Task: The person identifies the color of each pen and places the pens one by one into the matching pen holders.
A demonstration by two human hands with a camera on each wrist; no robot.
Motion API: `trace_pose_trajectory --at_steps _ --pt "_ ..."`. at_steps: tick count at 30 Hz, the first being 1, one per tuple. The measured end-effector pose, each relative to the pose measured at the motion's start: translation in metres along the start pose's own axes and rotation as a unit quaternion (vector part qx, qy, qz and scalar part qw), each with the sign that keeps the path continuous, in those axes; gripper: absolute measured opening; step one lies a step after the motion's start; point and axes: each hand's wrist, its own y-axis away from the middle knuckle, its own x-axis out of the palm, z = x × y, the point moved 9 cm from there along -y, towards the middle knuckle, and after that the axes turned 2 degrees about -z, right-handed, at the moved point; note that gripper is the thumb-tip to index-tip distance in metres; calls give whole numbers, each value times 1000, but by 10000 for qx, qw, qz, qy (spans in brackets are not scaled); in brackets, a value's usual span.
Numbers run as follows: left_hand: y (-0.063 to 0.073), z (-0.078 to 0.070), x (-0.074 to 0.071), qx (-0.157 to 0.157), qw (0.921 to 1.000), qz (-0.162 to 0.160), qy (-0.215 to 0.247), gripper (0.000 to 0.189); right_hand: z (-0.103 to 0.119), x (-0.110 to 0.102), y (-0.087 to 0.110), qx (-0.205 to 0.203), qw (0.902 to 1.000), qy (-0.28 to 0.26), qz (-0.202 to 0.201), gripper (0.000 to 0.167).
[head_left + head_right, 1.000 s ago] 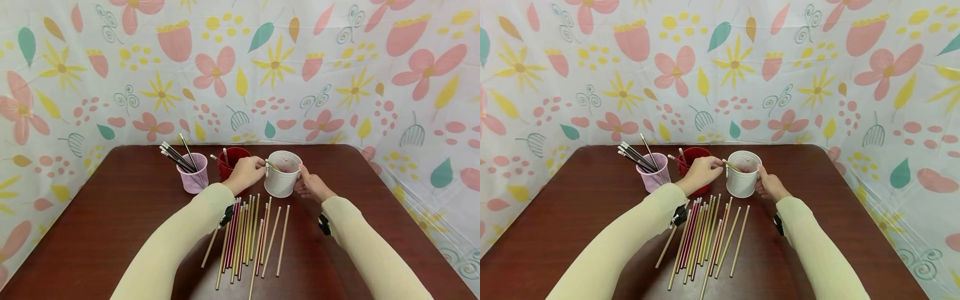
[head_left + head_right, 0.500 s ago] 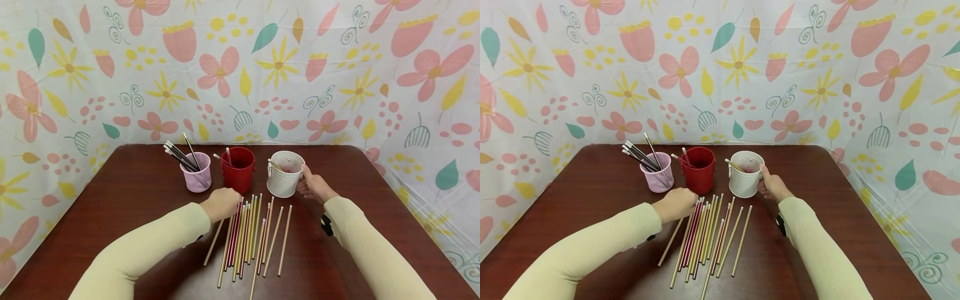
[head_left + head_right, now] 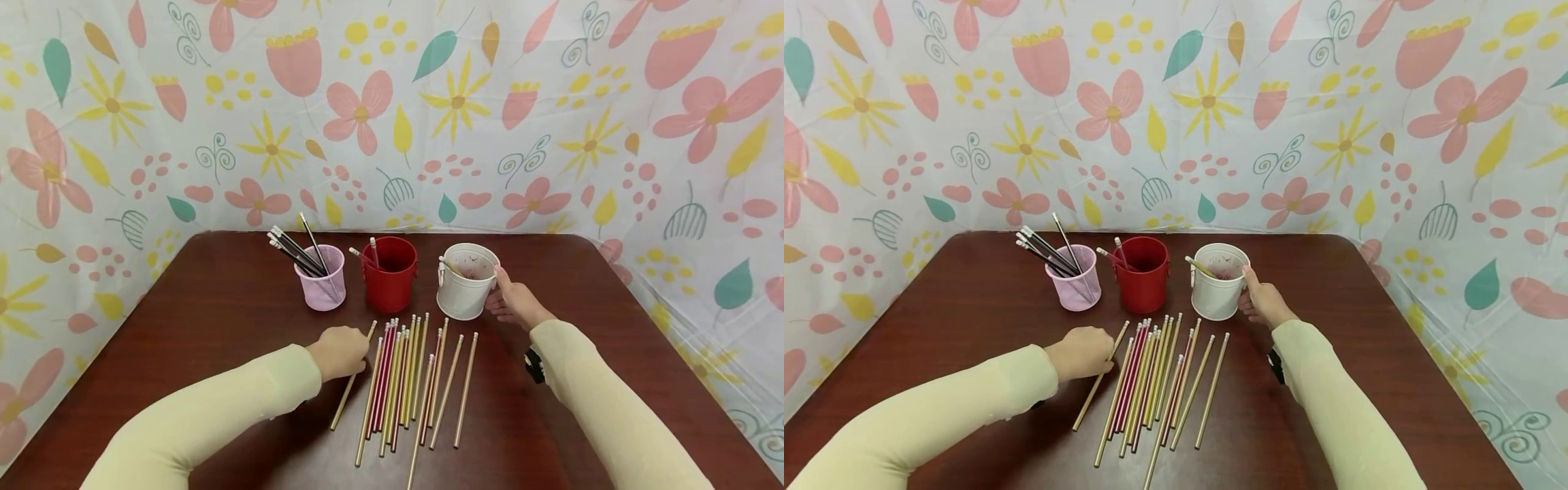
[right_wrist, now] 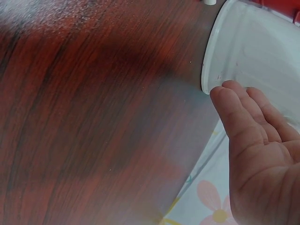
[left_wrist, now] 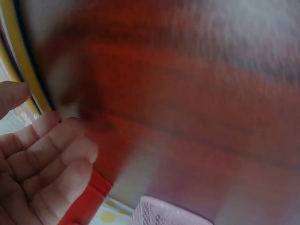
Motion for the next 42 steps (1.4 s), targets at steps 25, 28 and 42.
trace_pose_trajectory --at_steps 25,28,42 --pt "0 9 -5 -956 9912 -124 -911 15 -2 -1 -1 20 10000 26 -25 91" --pt "0 8 -24 -957 9878 -357 -1174 18 -2 -1 -1 22 10000 16 -34 91" --pt "12 -28 -113 -162 9756 -1678 -1405 21 -1 -1 -1 18 10000 25 -49 90"
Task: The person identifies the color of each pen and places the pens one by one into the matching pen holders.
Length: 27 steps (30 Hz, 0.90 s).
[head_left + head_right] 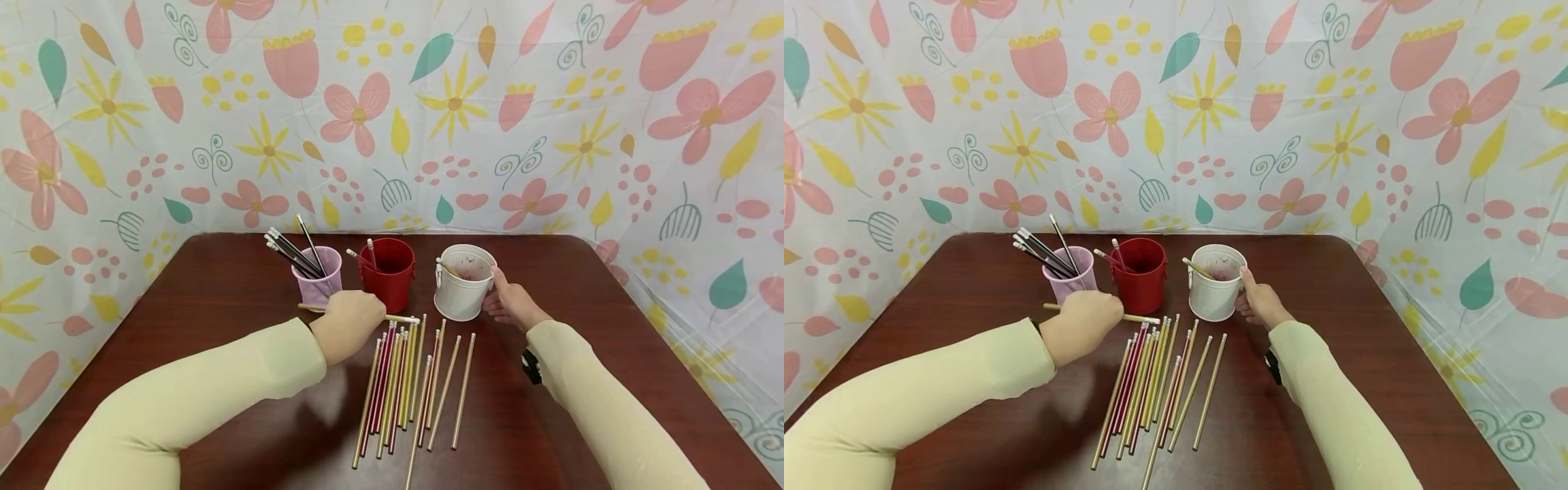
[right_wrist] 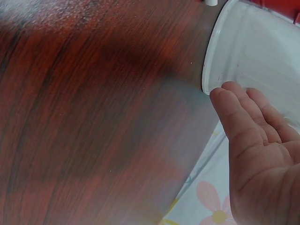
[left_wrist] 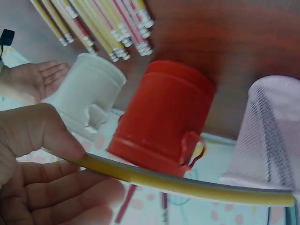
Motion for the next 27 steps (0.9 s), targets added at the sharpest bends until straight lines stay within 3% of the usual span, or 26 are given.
trace_pose_trajectory --at_steps 3,5,9,12,15,19,23,27 --pt "-3 -8 -20 375 9963 -773 -25 20 1 -2 0 -8 10000 -1 -45 90" --pt "-5 -15 -34 655 9884 -1373 12 19 2 -3 0 -6 10000 24 -48 90" --pt "-7 -34 -60 1198 9589 -2565 -199 21 1 -3 1 16 10000 58 -27 91" --pt "-9 -50 -71 1554 9355 -3144 -421 21 1 -3 1 6 10000 61 -16 91" --pt "-13 -62 -73 1838 9215 -3380 -524 20 0 -3 1 -2 10000 51 -58 91" --pt "-21 -64 -79 1878 9150 -3566 -173 17 -2 -2 2 57 9999 36 -126 89" --pt "-30 -49 -88 1597 9078 -3769 918 5 -3 -1 3 85 9999 3 -133 88" --pt "-42 -27 -87 1213 8974 -3603 2239 9 1 -1 4 47 9998 25 -170 87"
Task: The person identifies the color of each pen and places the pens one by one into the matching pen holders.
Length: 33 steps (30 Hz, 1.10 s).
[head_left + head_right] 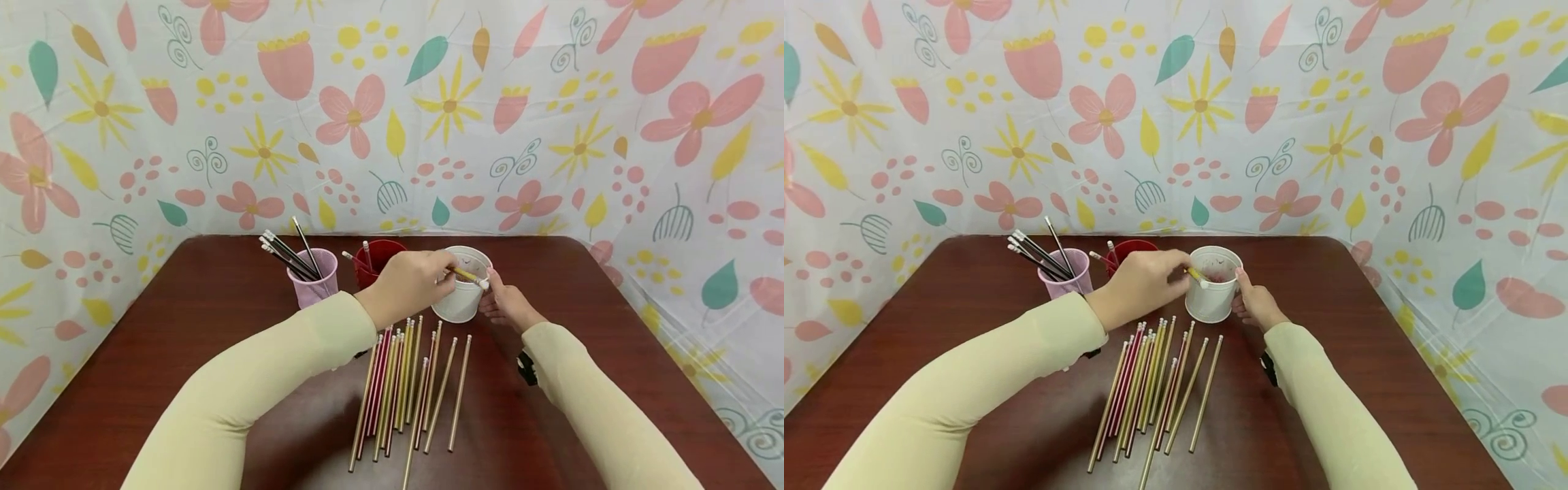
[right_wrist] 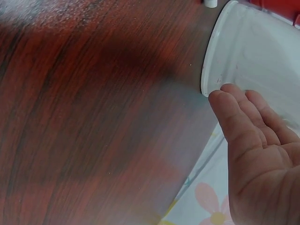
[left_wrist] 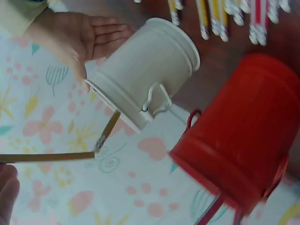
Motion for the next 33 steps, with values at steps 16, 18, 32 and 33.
trace_pose_trajectory --at_steps 16,18,32,33 --pt "-5 48 14 -1777 9578 -236 2247 7 -2 -4 -4 17 9999 7 -101 88" --pt "3 57 26 -2310 9384 -146 2565 8 -3 -3 -4 44 9999 -5 -111 87" --pt "42 66 81 -3535 8970 734 2551 13 0 2 -5 -27 9999 104 -47 88" --pt "44 66 83 -3535 8983 731 2507 13 1 3 -5 -28 9999 95 -18 89"
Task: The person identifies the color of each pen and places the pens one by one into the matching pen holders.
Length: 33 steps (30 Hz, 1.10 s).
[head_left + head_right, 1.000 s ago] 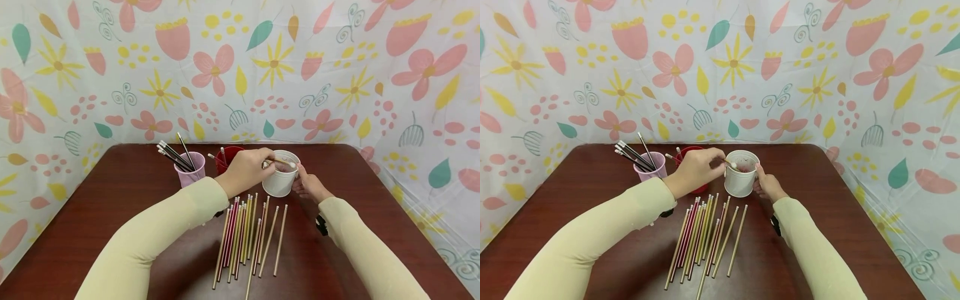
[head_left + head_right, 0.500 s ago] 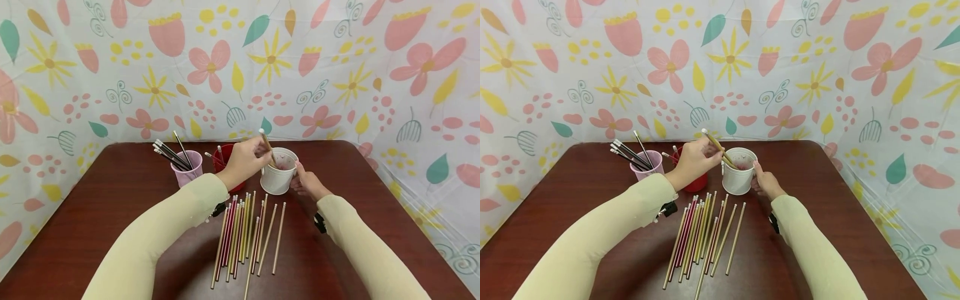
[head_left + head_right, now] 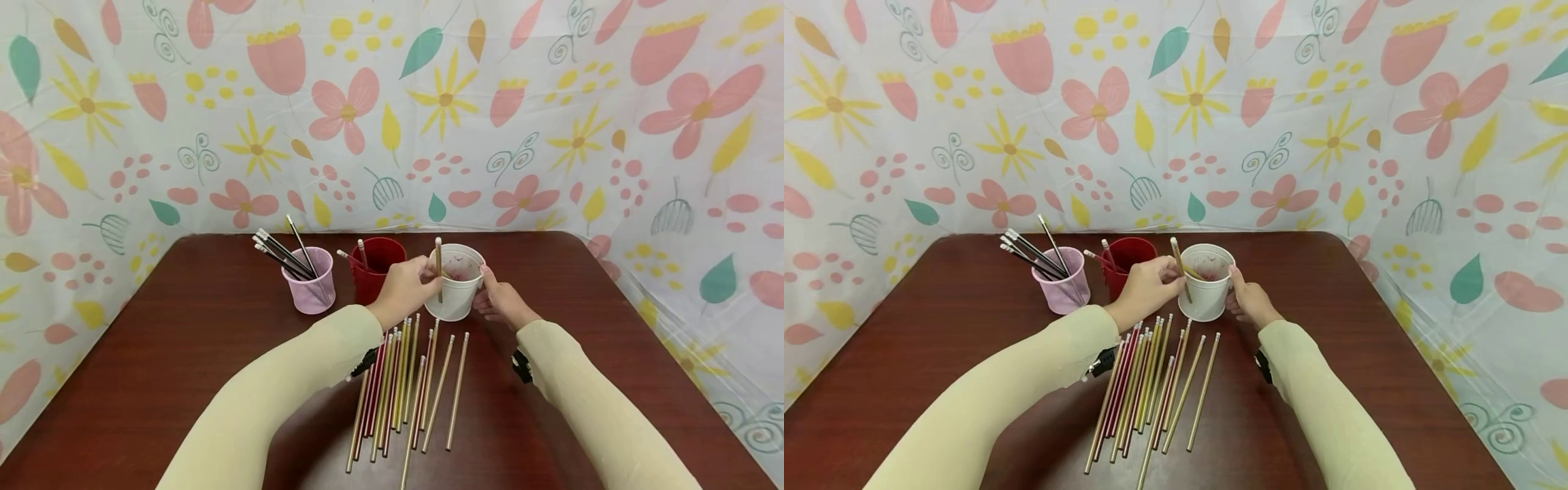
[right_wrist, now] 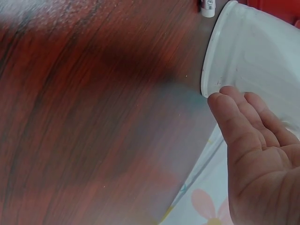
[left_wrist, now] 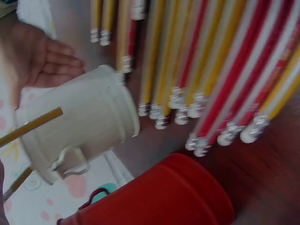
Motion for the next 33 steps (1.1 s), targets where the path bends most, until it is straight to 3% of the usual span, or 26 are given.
trace_pose_trajectory --at_steps 4,9,13,15,20,23,28,33 --pt "-2 -3 -9 305 9977 -549 235 11 -1 4 0 19 10000 -28 63 89" --pt "-9 -14 -28 573 9880 -1279 646 12 0 4 1 -4 9999 -42 106 89" --pt "-11 -15 -34 627 9838 -1525 710 12 1 5 2 -21 9999 -35 162 89" --pt "-14 -10 -31 524 9861 -1439 647 13 1 5 2 -12 9998 -27 173 89" --pt "-15 5 -13 17 9968 -750 274 14 2 7 3 21 9998 -31 196 89" --pt "-14 11 -3 -83 9988 -484 9 13 2 7 4 14 9998 -39 203 89" --pt "-12 18 3 -187 9978 -455 -448 9 2 5 5 48 9998 -51 211 89" --pt "-11 29 7 -601 9977 -311 -47 6 2 1 7 305 9988 48 372 90"
